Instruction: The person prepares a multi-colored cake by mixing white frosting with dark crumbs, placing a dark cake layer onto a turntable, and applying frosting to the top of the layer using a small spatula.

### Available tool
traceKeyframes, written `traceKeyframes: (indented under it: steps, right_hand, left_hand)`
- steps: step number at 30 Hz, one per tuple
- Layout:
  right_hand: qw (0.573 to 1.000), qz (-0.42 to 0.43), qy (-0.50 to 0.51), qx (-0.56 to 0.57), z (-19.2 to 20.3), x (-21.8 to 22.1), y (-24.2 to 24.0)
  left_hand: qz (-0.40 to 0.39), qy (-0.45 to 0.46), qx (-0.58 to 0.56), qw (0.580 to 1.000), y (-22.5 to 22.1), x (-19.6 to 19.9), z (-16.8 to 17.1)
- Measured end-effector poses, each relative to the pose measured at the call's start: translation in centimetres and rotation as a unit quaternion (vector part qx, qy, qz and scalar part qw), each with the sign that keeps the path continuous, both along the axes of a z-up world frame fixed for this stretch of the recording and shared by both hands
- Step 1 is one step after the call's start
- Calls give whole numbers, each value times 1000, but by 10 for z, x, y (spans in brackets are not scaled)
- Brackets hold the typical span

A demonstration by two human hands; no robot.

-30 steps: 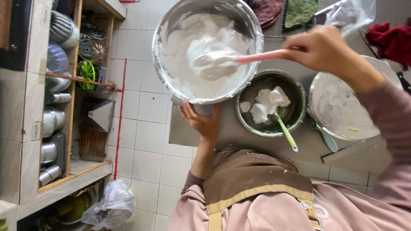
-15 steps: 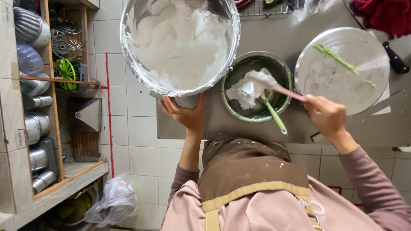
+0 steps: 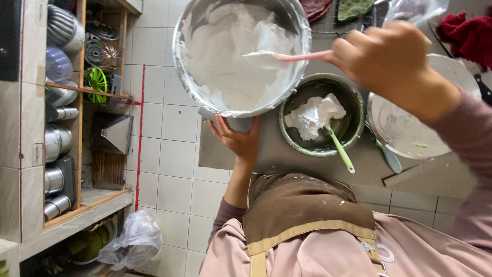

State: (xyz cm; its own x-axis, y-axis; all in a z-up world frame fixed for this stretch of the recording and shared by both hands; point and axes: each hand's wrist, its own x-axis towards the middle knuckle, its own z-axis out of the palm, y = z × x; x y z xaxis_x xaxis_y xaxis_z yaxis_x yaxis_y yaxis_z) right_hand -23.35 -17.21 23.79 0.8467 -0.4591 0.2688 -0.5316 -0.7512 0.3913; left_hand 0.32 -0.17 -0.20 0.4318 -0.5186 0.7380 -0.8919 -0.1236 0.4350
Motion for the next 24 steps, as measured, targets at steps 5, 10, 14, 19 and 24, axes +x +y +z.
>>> traceKeyframes:
  steps: [5, 10, 14, 19, 24]
  right_hand:
    - [955, -31, 260, 139, -18, 67, -39]
    - [938, -43, 284, 194, -20, 91, -59]
    - [918, -82, 300, 247, -3, 88, -59]
    - [917, -80, 257, 295, -7, 88, -46]
    - [892, -112, 211, 383, -18, 83, -51]
  left_hand:
    - [0, 11, -10, 1000, 0, -2, 1]
    - [2, 28, -15, 999, 2, 0, -4]
    - [-13, 50, -14, 999, 3, 0, -7]
    - [-12, 33, -12, 999, 3, 1, -12]
    - [-18, 34, -19, 999, 1, 1, -11]
